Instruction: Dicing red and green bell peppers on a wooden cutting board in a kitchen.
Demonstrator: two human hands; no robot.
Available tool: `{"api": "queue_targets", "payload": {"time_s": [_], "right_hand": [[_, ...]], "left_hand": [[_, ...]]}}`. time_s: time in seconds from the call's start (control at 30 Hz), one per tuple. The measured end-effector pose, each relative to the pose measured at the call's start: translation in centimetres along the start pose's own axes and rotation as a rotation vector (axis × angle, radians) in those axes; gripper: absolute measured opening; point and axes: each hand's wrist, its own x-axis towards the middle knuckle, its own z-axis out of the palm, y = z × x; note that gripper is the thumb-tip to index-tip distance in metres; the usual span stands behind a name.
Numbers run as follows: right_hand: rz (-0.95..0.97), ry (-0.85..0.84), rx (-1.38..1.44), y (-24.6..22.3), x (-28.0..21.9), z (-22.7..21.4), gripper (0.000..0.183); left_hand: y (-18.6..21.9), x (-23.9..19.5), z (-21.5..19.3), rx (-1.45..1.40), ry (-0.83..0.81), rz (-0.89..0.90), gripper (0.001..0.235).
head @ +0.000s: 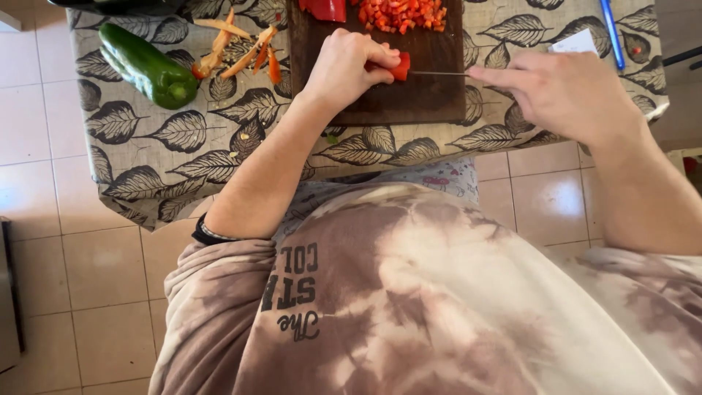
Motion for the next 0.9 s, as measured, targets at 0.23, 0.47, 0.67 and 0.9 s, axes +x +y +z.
{"api": "queue_targets", "payload": {"time_s": [0.23,0.47,0.67,0.9], "right_hand": [[0.026,0.120,-0.013,-2.8,0.0,-0.4,0.068],[0.036,0.109,-0.002,-4.0,1.8,0.8,0.068],[-0.001,0.168,0.006,-4.0,1.6,0.7,0.071],[0.145,0.009,-0.023,-1.8,-2.2,1.0,0.063]], "left_hand": [[0.2,0.0,-0.1,-0.075,0.014,-0.050,0.031],[0.3,0.1,-0.3,-0.046,-0.014,-0.009,0.032],[0.6,0.0,0.0,-0.009,0.000,-0.030,0.028],[2.8,-0.6,0.7,0.090,0.056,-0.026,0.019]]}}
